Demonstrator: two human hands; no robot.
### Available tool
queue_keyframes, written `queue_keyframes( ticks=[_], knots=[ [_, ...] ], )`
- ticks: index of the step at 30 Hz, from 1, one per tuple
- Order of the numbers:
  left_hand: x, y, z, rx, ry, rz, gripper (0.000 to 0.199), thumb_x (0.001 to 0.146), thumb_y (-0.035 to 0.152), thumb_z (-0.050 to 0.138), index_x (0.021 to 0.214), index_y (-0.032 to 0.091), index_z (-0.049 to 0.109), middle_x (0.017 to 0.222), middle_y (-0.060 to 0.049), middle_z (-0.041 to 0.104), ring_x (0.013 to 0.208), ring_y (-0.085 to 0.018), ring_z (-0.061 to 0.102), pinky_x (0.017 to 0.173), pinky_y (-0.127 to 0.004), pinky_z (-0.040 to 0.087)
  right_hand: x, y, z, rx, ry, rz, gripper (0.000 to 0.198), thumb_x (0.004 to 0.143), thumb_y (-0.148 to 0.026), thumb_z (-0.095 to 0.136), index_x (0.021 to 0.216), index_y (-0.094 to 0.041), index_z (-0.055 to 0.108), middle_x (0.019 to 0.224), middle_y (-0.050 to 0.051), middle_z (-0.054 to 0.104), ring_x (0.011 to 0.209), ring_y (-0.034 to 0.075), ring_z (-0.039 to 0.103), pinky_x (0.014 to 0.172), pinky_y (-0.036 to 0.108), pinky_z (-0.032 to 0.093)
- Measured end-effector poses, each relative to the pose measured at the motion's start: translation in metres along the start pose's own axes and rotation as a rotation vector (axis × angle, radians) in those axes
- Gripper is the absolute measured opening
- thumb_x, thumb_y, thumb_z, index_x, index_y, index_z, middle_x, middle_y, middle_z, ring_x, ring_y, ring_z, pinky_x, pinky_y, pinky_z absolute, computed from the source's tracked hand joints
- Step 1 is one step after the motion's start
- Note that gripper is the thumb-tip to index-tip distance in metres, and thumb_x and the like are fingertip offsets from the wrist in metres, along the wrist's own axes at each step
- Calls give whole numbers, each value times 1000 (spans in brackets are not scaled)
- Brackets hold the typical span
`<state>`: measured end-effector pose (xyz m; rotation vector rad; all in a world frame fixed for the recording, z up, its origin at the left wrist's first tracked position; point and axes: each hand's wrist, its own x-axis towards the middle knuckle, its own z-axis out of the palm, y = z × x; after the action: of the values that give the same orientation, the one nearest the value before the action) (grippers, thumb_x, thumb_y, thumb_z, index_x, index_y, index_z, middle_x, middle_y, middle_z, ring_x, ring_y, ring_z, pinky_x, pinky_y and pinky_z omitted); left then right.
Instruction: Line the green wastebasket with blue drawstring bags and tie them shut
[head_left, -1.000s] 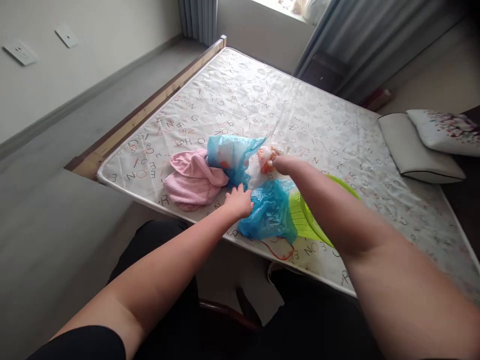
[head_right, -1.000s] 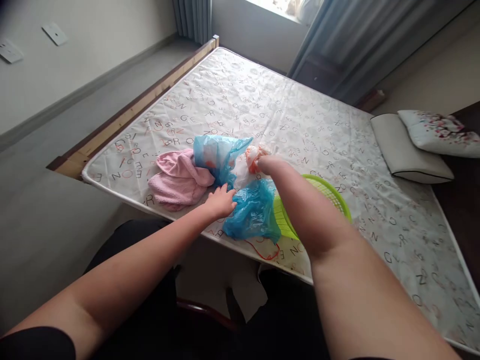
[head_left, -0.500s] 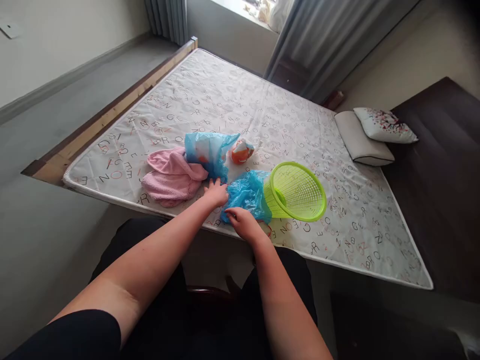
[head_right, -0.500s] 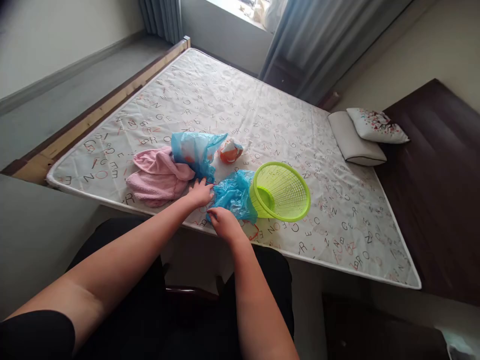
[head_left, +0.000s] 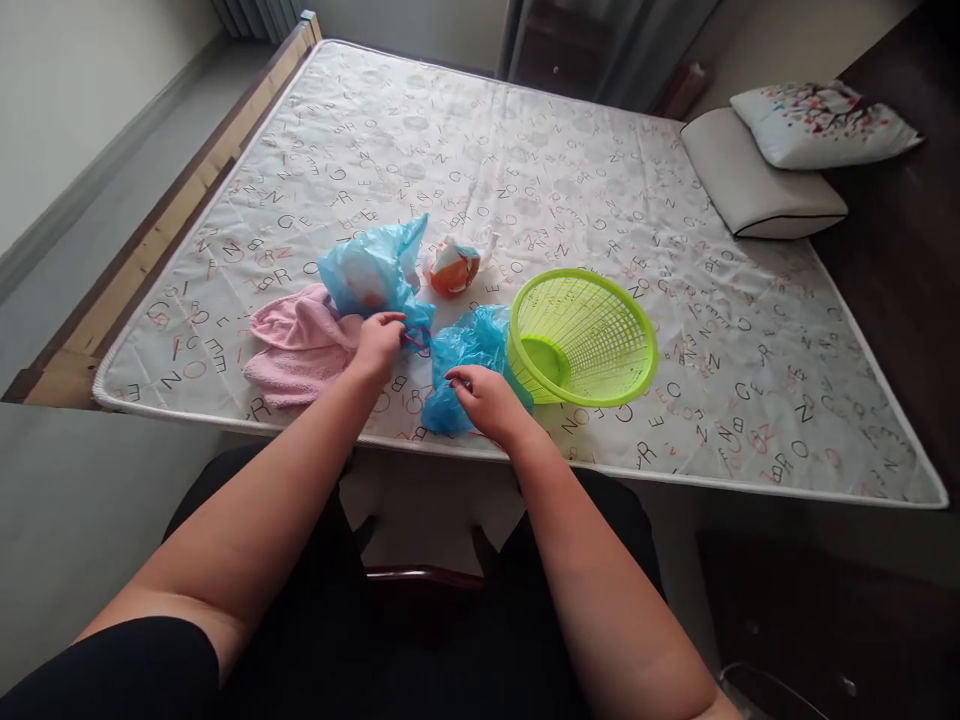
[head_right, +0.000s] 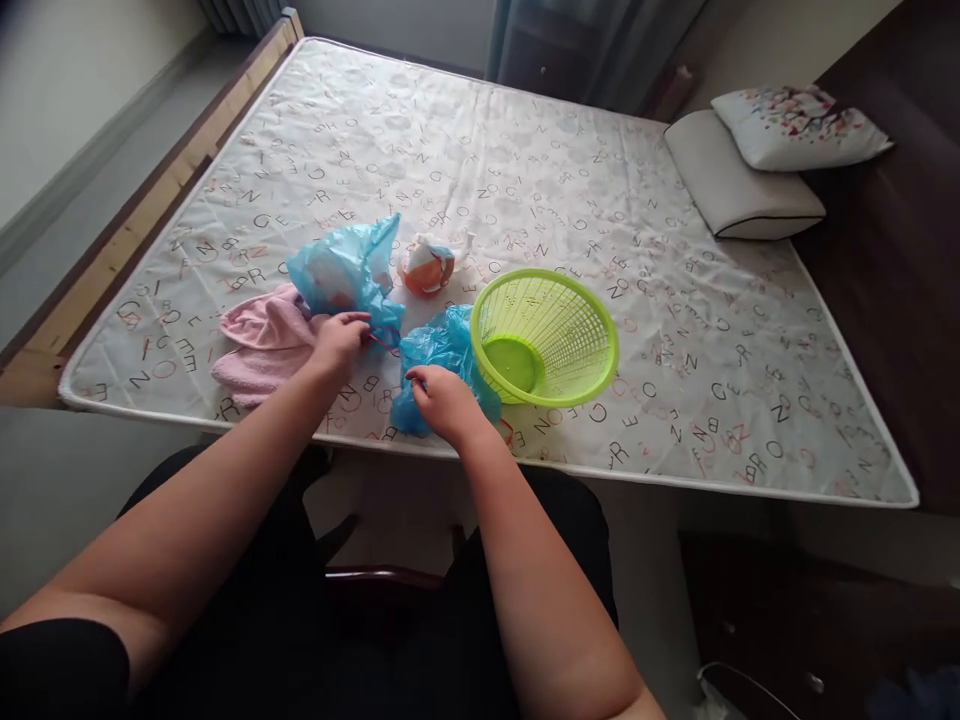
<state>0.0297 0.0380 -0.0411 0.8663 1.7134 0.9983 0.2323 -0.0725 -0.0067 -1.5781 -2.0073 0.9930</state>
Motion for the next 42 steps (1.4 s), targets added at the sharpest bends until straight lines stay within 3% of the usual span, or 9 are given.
queue_keyframes(
  ticks=[6,16,20,23,26,29,32,36,42],
  knots=[
    [3,49,-38,-624,-161,119,24,79,6,69,96,22,65,70,2,59,58,-10,59,54,-18,53,-5,0,-1,61,9,-11,30,108,-21,55,125,-22,80,130,11,80,124,27,75,111,42,58],
    [-53,48,-35,-492,-784,-25,39,74,19,93,108,21,73,59,10,40,46,-4,36,49,-19,42,10,2,24,571,256,46,51,97,-43,77,144,-27,64,143,11,72,120,26,74,110,47,61],
    [-63,41,-32,-334,-1030,-114,43,70,34,102,99,21,73,61,7,45,48,-6,38,48,-22,38,17,1,33,788,253,119,54,90,-50,83,137,-29,66,120,6,76,101,21,74,91,39,66],
    [-59,39,-33,-339,-936,-99,42,78,47,94,102,22,70,60,9,40,44,-5,30,44,-21,27,19,-1,35,846,251,175,35,86,-51,84,105,-24,73,92,1,71,85,17,68,77,33,63],
    [-46,32,-33,-360,-607,-43,33,85,48,81,101,24,64,59,11,33,43,-6,23,43,-20,22,19,-3,33,957,367,228,34,84,-51,84,97,-23,69,92,1,69,87,17,67,77,33,63],
    [-33,22,-34,-164,-409,58,25,81,36,79,95,23,62,65,7,48,51,-10,43,50,-22,38,19,-5,29,1085,457,214,35,82,-49,86,98,-24,67,98,1,69,94,17,68,86,35,65],
    [-30,12,-33,94,-424,408,25,82,35,80,101,21,73,90,-3,72,82,-19,68,77,-33,57,20,-6,26,1218,485,197,31,77,-40,89,94,-25,68,95,-1,69,92,15,68,92,35,65],
    [-34,1,-26,386,-394,853,32,83,42,88,106,22,82,113,-10,79,111,-28,72,108,-45,54,19,-7,22,1385,422,189,37,72,-30,90,100,-27,66,98,-3,71,95,15,71,98,38,65],
    [-32,-3,-22,347,-430,866,27,90,46,85,98,21,79,107,-8,79,104,-25,73,100,-39,57,16,-3,16,1260,428,274,30,74,-29,79,100,-24,66,99,-3,68,84,13,69,77,31,62]
  ],
)
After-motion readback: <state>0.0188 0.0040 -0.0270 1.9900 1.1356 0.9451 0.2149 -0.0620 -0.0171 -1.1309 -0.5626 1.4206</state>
